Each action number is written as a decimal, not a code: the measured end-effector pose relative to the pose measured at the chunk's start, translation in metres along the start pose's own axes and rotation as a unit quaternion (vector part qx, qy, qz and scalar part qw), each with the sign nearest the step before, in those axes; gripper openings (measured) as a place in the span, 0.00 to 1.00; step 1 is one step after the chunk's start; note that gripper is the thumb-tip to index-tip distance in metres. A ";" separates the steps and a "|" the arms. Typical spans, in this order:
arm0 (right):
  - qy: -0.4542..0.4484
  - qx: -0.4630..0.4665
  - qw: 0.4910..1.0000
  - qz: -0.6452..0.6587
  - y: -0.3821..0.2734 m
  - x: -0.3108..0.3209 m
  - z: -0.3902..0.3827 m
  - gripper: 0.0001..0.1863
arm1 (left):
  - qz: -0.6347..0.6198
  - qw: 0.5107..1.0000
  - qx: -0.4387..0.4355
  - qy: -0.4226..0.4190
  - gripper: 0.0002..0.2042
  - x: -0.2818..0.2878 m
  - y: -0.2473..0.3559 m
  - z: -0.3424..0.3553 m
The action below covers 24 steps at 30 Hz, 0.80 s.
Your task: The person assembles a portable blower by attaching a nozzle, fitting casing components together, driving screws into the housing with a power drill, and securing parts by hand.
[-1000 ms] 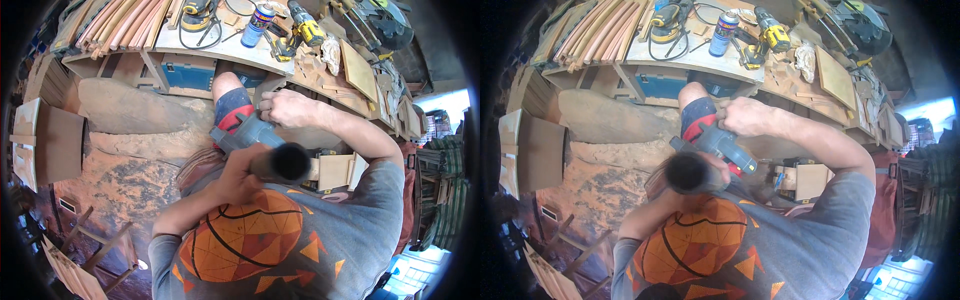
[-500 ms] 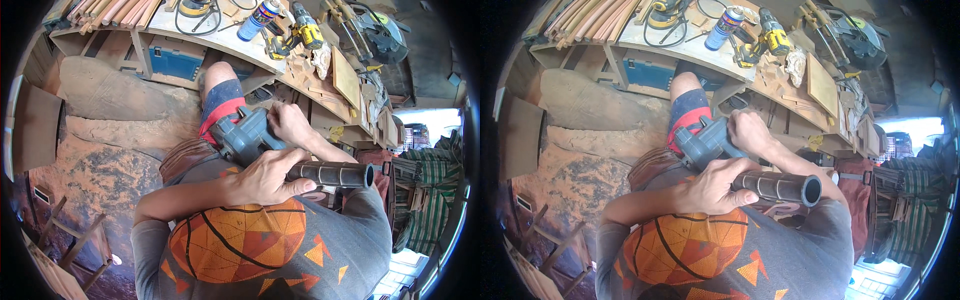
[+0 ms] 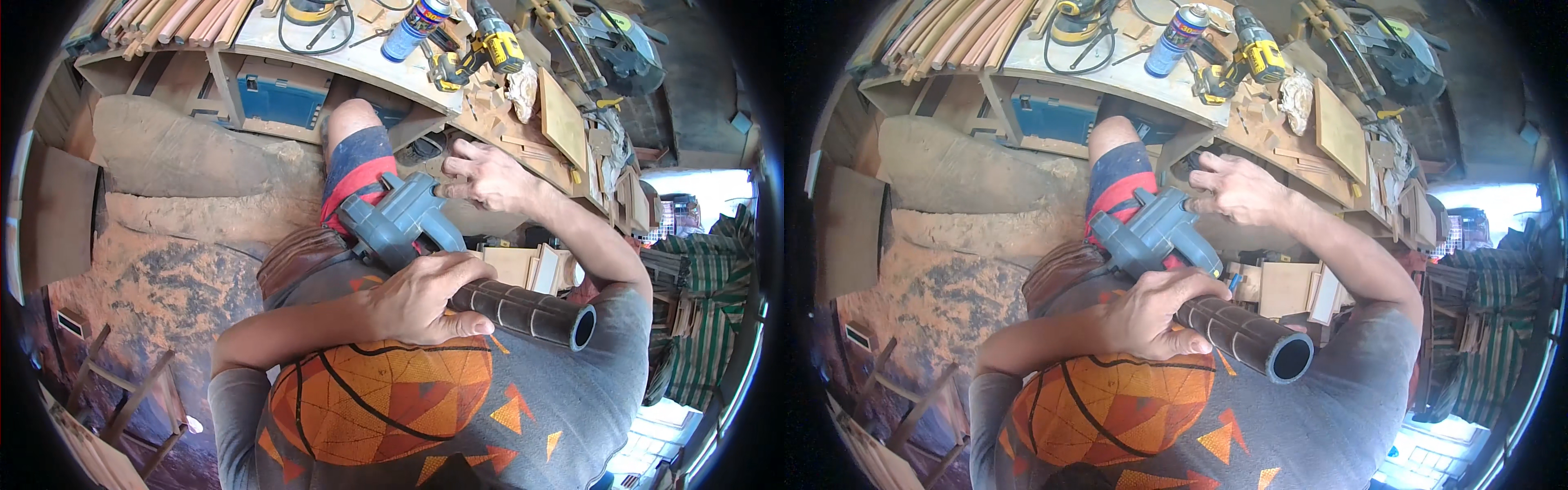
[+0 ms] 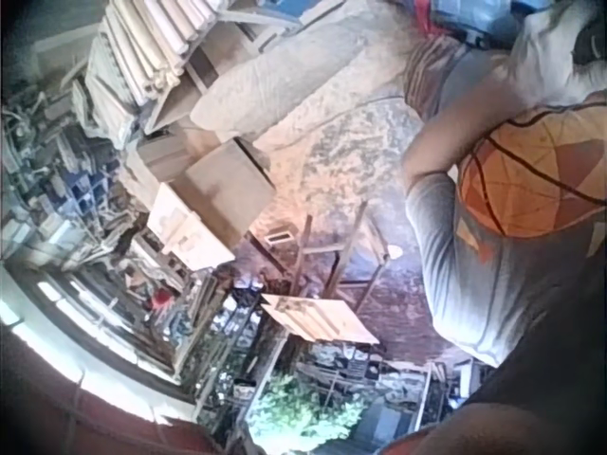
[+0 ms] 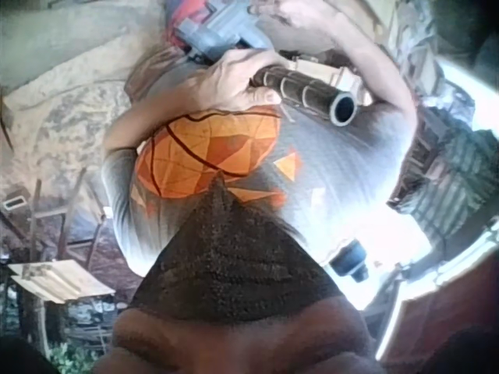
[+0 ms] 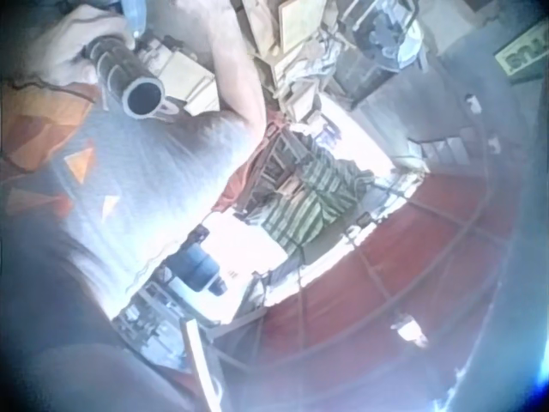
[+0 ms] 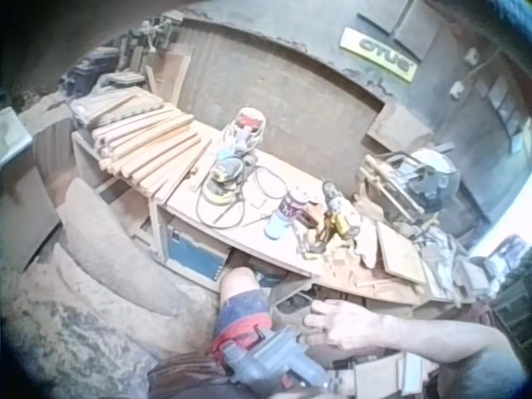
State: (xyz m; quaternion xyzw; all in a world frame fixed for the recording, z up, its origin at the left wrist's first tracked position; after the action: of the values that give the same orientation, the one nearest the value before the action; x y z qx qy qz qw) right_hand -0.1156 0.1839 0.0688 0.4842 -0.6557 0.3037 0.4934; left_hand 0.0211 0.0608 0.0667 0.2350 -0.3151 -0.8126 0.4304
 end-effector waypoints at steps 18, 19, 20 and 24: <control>-0.098 -0.427 0.511 0.740 -0.031 -0.046 -0.014 0.23 | -0.003 0.999 0.008 0.044 0.29 0.008 -0.002 0.011; -0.068 -0.397 0.388 0.829 -0.031 -0.048 -0.012 0.27 | -0.001 0.999 0.009 0.042 0.29 0.010 -0.001 0.010; -0.041 -0.432 0.430 0.792 -0.026 -0.049 -0.014 0.26 | -0.009 0.999 0.014 0.032 0.27 0.012 -0.001 0.009; 0.127 -0.382 0.679 0.614 -0.004 -0.051 -0.034 0.30 | 0.000 0.997 0.006 0.074 0.23 0.034 0.006 -0.003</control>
State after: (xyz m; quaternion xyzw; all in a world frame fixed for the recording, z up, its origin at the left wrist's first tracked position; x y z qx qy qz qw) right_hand -0.0974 0.2290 0.0315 -0.3011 -0.7959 0.3204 0.4163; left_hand 0.0085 0.0285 0.0648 0.2969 -0.2872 -0.7910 0.4512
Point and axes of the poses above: each hand's wrist, its own z-axis towards the middle knuckle, its own x-axis out of the back of the hand, y = z × x, the point moved 6 cm from there along z, towards the middle knuckle, and after that the axes turned 9 degrees about -x, right-handed, at the moved point
